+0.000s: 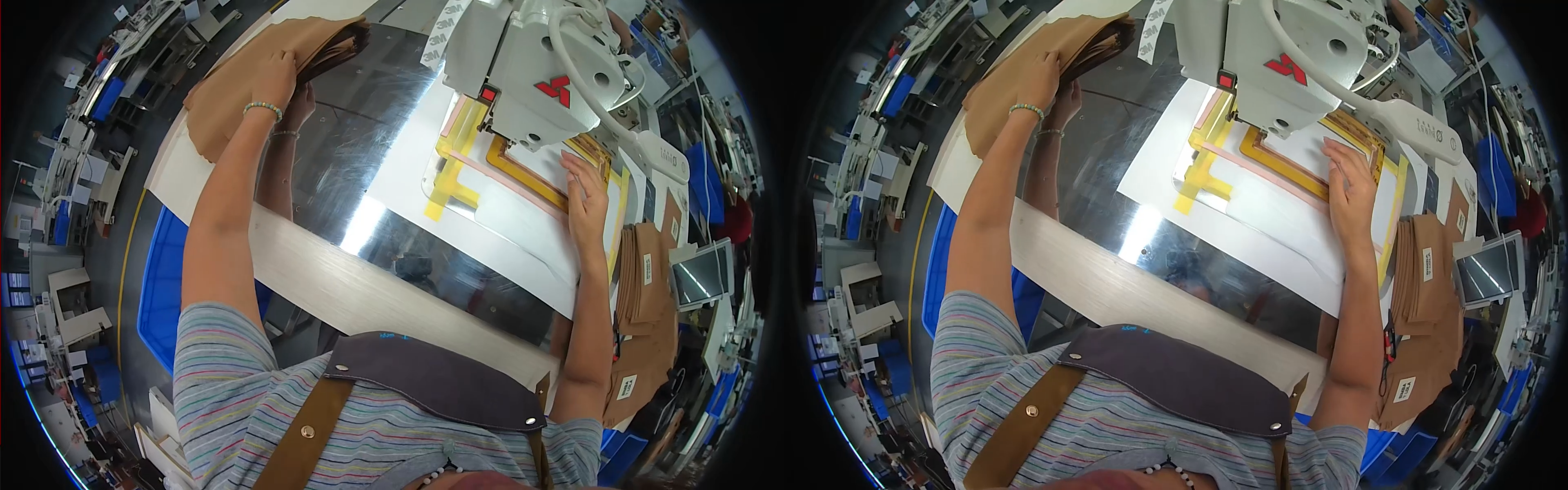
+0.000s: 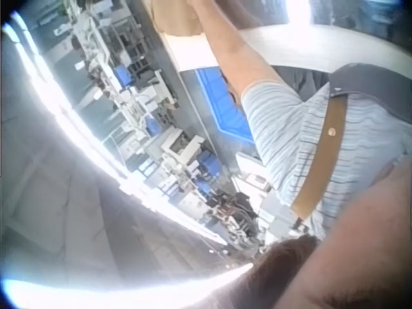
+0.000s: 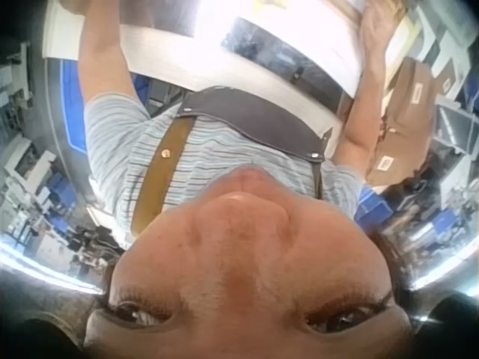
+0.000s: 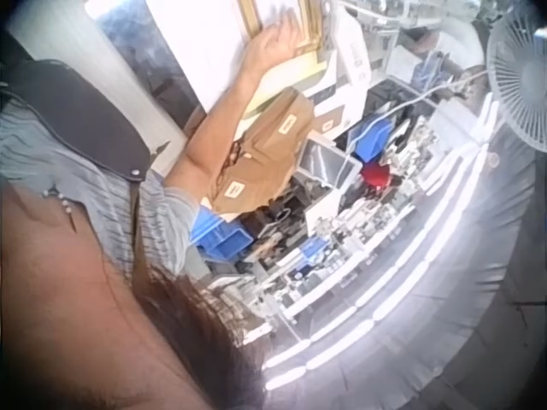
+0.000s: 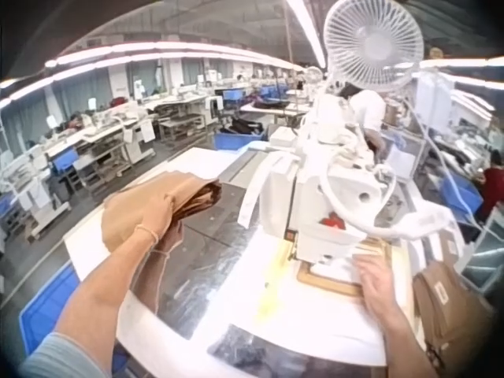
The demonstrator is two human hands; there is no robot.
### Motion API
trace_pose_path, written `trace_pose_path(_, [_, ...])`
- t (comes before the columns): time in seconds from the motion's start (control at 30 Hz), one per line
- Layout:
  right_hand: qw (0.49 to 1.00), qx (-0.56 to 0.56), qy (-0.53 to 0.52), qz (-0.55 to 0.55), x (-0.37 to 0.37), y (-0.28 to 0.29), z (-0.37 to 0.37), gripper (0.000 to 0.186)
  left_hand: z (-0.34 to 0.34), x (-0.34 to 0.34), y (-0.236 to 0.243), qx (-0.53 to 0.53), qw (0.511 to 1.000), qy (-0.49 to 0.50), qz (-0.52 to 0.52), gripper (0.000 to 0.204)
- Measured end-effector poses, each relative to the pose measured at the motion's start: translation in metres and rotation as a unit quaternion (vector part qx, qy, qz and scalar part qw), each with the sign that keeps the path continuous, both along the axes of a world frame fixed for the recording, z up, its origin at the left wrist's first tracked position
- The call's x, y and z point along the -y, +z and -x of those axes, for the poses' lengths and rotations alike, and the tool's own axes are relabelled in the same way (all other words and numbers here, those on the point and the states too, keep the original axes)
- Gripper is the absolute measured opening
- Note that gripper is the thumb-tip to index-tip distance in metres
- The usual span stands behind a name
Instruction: Sewing rectangular leather labels onto fabric components using an industrial sewing machine.
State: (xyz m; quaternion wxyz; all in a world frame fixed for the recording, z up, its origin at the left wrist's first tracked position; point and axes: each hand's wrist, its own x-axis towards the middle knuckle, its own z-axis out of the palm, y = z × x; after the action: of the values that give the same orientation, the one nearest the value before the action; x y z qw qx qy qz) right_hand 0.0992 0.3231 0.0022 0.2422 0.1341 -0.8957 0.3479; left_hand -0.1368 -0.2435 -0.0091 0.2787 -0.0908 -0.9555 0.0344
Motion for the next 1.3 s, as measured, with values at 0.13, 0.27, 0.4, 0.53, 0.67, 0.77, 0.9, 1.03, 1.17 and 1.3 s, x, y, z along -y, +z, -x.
trace_pose_path(0.13, [1.000, -0.002, -0.005, -0.010, 0.002, 0.001, -0.001, 0.026, -0.002, 0.004, -0.013, -0.079, 0.993, -0.070, 0.061, 0.031])
trace_pose_path(0.27, [0.999, -0.023, 0.007, -0.039, -0.001, -0.003, 0.002, 0.024, -0.003, 0.004, -0.008, -0.037, 0.992, -0.061, 0.107, 0.035])
trace_pose_path(0.4, [0.998, -0.033, -0.008, -0.044, -0.005, -0.008, 0.004, 0.025, 0.005, 0.004, 0.000, -0.003, 0.992, -0.033, 0.126, 0.032])
trace_pose_path(0.53, [0.999, -0.038, 0.004, -0.033, -0.003, -0.012, 0.004, 0.025, 0.033, 0.021, 0.010, 0.094, 0.995, 0.019, 0.021, 0.037])
trace_pose_path(0.67, [0.999, -0.035, 0.005, -0.024, -0.002, -0.014, 0.003, 0.025, 0.088, 0.062, 0.035, 0.122, 0.945, 0.046, -0.299, 0.040])
trace_pose_path(0.77, [0.998, -0.046, -0.013, -0.042, -0.002, -0.016, 0.003, 0.025, 0.112, 0.075, 0.066, 0.110, 0.813, 0.063, -0.568, 0.042])
trace_pose_path(0.9, [0.995, -0.069, -0.014, -0.069, -0.002, -0.015, 0.003, 0.025, 0.070, 0.028, 0.098, -0.102, 0.942, -0.073, -0.313, 0.037])
trace_pose_path(1.03, [0.997, -0.052, -0.010, -0.053, 0.002, -0.008, 0.001, 0.024, -0.024, -0.060, 0.088, -0.155, 0.937, -0.309, 0.052, 0.020])
trace_pose_path(1.17, [0.983, -0.126, 0.010, -0.135, 0.020, 0.005, -0.003, 0.021, -0.124, -0.119, 0.038, -0.004, 0.897, -0.426, 0.123, 0.027])
trace_pose_path(1.3, [0.967, -0.128, 0.089, -0.204, 0.060, 0.006, -0.016, 0.021, -0.169, -0.133, 0.021, 0.068, 0.894, -0.436, 0.074, 0.038])
